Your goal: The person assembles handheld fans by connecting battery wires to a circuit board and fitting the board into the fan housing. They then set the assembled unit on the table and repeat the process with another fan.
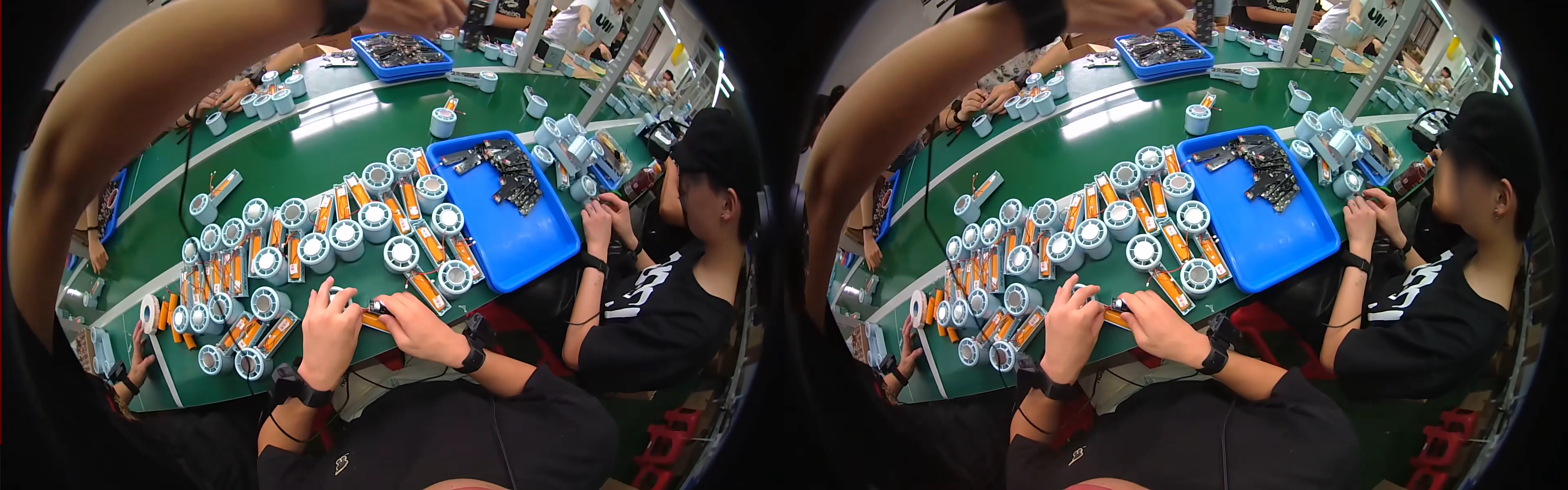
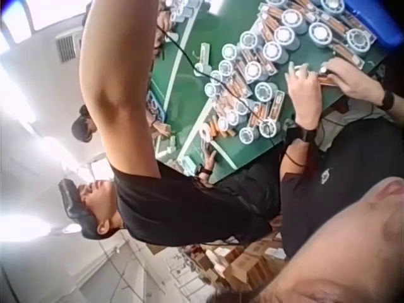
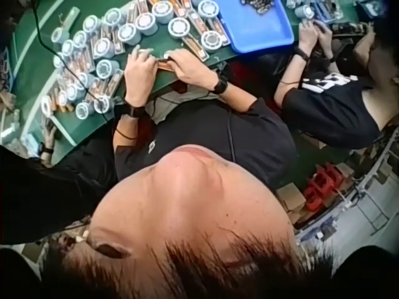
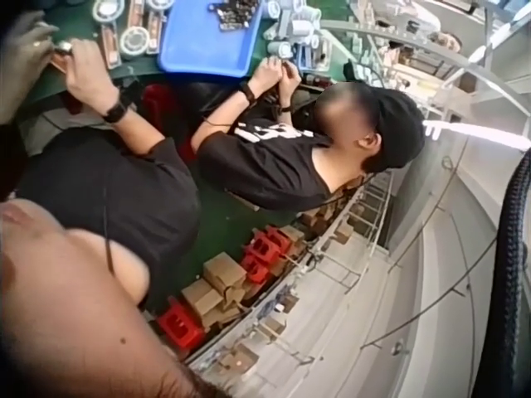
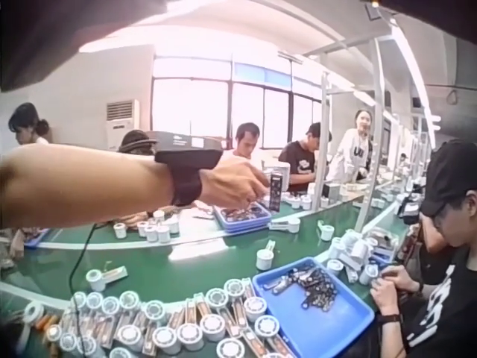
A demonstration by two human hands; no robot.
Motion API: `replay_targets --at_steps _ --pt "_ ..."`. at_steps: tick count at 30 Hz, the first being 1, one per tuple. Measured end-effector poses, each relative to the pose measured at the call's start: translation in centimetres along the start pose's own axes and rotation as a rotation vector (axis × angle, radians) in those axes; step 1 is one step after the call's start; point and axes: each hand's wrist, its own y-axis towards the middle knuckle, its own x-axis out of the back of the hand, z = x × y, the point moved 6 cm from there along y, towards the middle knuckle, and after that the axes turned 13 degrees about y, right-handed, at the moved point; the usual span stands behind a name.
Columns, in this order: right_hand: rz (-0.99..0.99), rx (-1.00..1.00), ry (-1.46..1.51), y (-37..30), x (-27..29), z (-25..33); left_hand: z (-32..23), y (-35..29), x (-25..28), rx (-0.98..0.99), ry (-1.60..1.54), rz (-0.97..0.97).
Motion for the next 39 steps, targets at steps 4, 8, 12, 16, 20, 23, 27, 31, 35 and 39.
replay_targets --at_steps 4,8,12,16,20,23,27,31,35,39 --pt "-0.024 0.012 0.022 0.2 0.3 -0.4 -0.9 0.0 1.6 -0.068 0.104 0.022" --pt "-0.059 0.001 0.024 0.3 0.5 0.1 -1.7 0.2 2.0 -0.073 0.202 0.008" --pt "-0.045 -0.056 0.014 0.3 0.9 1.0 -1.2 -0.2 1.9 -0.053 0.18 -0.042" --pt "-0.061 -0.033 0.015 0.8 0.9 0.8 0.4 -2.0 0.0 0.014 -0.007 -0.214" --pt "-0.053 0.015 -0.05 1.7 0.0 1.0 1.5 -2.7 -0.5 0.014 -0.103 -0.336" --pt "-0.016 0.036 -0.085 1.7 -0.1 0.8 1.2 -3.3 -0.4 0.003 -0.092 -0.372" --pt "0.015 0.042 -0.081 1.5 0.4 0.7 1.0 -3.2 -0.1 -0.011 -0.064 -0.389" --pt "0.015 0.04 -0.058 1.9 0.5 0.5 0.9 -2.8 -0.1 -0.008 -0.077 -0.369" --pt "0.013 0.038 -0.021 1.7 0.3 0.5 0.1 -2.3 1.0 0.029 -0.074 -0.299" --pt "0.027 -0.105 0.136 1.3 0.4 0.1 -0.2 -2.0 1.9 0.098 -0.059 -0.222"
